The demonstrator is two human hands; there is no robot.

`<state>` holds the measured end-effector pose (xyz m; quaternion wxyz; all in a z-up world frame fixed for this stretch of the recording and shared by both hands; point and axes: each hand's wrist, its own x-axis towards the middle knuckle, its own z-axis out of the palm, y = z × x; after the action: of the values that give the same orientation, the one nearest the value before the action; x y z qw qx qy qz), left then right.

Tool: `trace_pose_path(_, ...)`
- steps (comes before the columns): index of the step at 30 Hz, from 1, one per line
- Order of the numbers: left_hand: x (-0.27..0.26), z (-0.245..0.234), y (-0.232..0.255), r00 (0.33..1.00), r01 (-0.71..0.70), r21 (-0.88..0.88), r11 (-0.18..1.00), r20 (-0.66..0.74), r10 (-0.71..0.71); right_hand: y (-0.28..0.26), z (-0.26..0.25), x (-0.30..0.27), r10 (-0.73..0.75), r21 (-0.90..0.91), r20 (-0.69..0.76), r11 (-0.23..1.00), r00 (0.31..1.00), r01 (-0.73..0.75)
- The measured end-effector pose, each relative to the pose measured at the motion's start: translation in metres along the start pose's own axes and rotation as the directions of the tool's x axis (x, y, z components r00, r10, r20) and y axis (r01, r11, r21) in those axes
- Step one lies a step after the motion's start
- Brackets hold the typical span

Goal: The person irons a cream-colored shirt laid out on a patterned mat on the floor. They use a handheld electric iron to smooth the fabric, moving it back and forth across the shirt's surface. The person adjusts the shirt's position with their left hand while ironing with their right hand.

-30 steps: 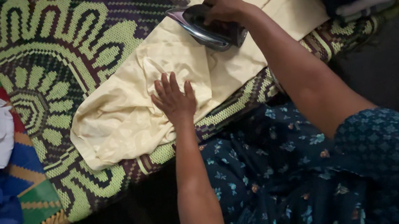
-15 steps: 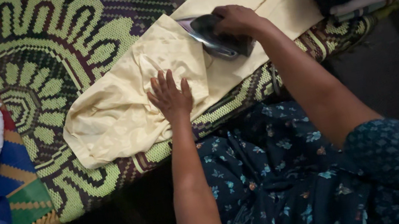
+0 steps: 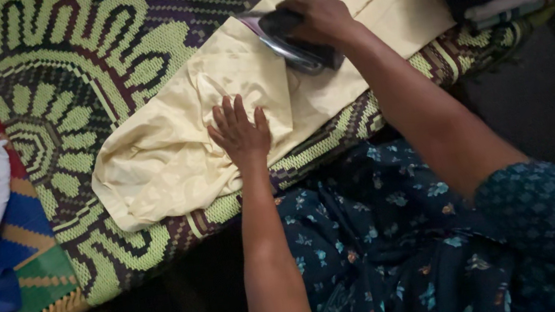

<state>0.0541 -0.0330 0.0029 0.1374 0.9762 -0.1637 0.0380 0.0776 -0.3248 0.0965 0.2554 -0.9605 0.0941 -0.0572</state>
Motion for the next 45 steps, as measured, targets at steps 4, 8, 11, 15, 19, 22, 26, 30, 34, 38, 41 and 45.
trace_pose_path(4, -0.001, 0.004, -0.002, 0.999, -0.012, -0.029, 1.000, -0.036, 0.011, -0.004, -0.015, -0.038, 0.084, -0.025, 0.062, 0.996, 0.995, -0.082)
trace_pose_path(8, -0.002, 0.011, -0.003, 0.996, -0.020, -0.021, 1.000, -0.089, 0.018, -0.017, -0.014, -0.069, 0.032, -0.055, -0.099, 0.998, 0.995, -0.038)
trace_pose_path(11, -0.001, 0.011, -0.005, 0.999, -0.009, -0.017, 1.000, -0.050, 0.008, -0.020, -0.014, -0.059, -0.020, -0.081, -0.128, 0.997, 0.992, 0.010)
trace_pose_path(15, 0.001, 0.011, -0.003, 0.997, -0.020, -0.006, 1.000, -0.079, 0.019, -0.016, -0.008, -0.026, 0.013, -0.076, -0.147, 0.997, 0.989, -0.024)
trace_pose_path(19, -0.002, 0.007, -0.002, 0.999, -0.002, -0.007, 1.000, -0.033, 0.001, -0.008, 0.003, -0.008, -0.039, -0.019, -0.241, 0.999, 0.970, 0.036)
trace_pose_path(22, 0.000, 0.003, 0.000, 1.000, 0.003, -0.008, 1.000, -0.008, -0.003, -0.003, 0.004, -0.004, 0.049, -0.031, -0.128, 0.998, 0.991, -0.053)
trace_pose_path(26, 0.003, -0.003, 0.001, 0.999, 0.021, 0.002, 1.000, 0.029, -0.021, 0.005, -0.007, -0.024, 0.051, -0.020, -0.053, 0.998, 0.997, -0.052)
trace_pose_path(30, 0.001, 0.000, 0.001, 1.000, 0.014, -0.010, 1.000, 0.006, -0.014, 0.005, -0.014, -0.056, 0.069, -0.067, 0.005, 0.995, 0.998, -0.069)
trace_pose_path(34, 0.001, 0.002, 0.002, 1.000, 0.015, 0.000, 1.000, -0.017, -0.015, -0.004, -0.018, -0.062, 0.088, -0.111, -0.027, 0.990, 0.996, -0.091)
trace_pose_path(38, 0.000, 0.003, 0.001, 1.000, 0.025, 0.007, 1.000, -0.010, -0.025, -0.006, -0.012, -0.040, 0.013, -0.069, -0.088, 0.997, 0.996, -0.019)
trace_pose_path(41, 0.001, 0.002, 0.002, 1.000, 0.019, 0.004, 1.000, -0.001, -0.019, -0.009, -0.003, -0.012, 0.013, -0.065, -0.104, 0.998, 0.994, -0.020)
trace_pose_path(45, 0.002, -0.001, 0.002, 0.997, 0.043, 0.011, 0.999, 0.058, -0.044, -0.013, 0.006, 0.013, 0.058, -0.036, -0.089, 0.997, 0.994, -0.061)
